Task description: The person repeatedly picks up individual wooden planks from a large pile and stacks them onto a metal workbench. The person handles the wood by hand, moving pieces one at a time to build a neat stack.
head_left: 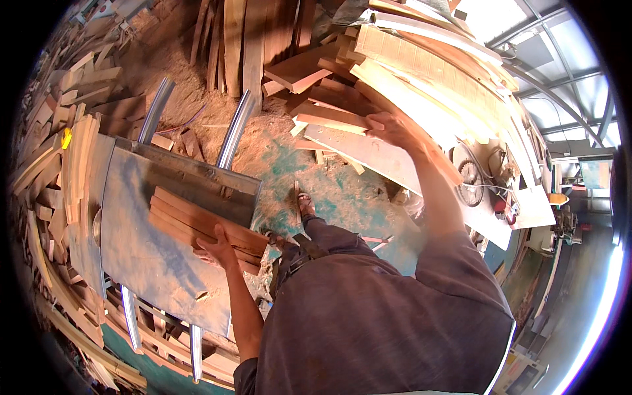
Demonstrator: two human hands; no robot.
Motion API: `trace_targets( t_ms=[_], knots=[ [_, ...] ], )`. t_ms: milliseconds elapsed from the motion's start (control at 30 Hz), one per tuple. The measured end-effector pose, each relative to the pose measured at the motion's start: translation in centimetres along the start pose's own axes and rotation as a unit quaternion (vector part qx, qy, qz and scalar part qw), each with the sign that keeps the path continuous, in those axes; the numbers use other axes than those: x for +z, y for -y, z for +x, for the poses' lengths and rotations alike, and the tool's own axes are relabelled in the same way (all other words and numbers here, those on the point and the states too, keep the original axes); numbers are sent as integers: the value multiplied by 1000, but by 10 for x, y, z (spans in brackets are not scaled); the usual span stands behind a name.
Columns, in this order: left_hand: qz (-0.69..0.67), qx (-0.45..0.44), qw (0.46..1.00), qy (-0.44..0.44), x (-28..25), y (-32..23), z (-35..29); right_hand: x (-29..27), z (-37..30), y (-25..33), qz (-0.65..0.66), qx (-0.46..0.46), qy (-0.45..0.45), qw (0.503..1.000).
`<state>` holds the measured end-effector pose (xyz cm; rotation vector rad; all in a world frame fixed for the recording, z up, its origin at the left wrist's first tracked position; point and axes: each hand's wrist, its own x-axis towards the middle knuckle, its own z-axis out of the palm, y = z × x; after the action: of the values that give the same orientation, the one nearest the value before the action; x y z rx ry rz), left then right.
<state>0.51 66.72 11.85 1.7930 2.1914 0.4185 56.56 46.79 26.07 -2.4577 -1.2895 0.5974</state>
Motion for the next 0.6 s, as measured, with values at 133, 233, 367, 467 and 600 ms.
trace_targets(
  t_ms=[133, 233, 367, 467, 600],
  knots=[
    [-2, 12, 1000, -15, 1, -1, -3, -25, 6, 22, 92, 86, 110, 986],
    [-26, 12, 1000, -8, 1, -2, -1, -22, 12, 23, 144, 111, 104, 978],
    [-97, 5, 995, -11, -5, -13, -7, -6, 20, 8, 198, 94, 124, 968],
    [-55, -25, 998, -18, 6, -6, -5, -4, 30, -1, 177, 44, 196, 963],
    [-82, -19, 996, 18, 18, 6, 4, 17, 32, -12, 260, 117, 103, 953]
  ],
)
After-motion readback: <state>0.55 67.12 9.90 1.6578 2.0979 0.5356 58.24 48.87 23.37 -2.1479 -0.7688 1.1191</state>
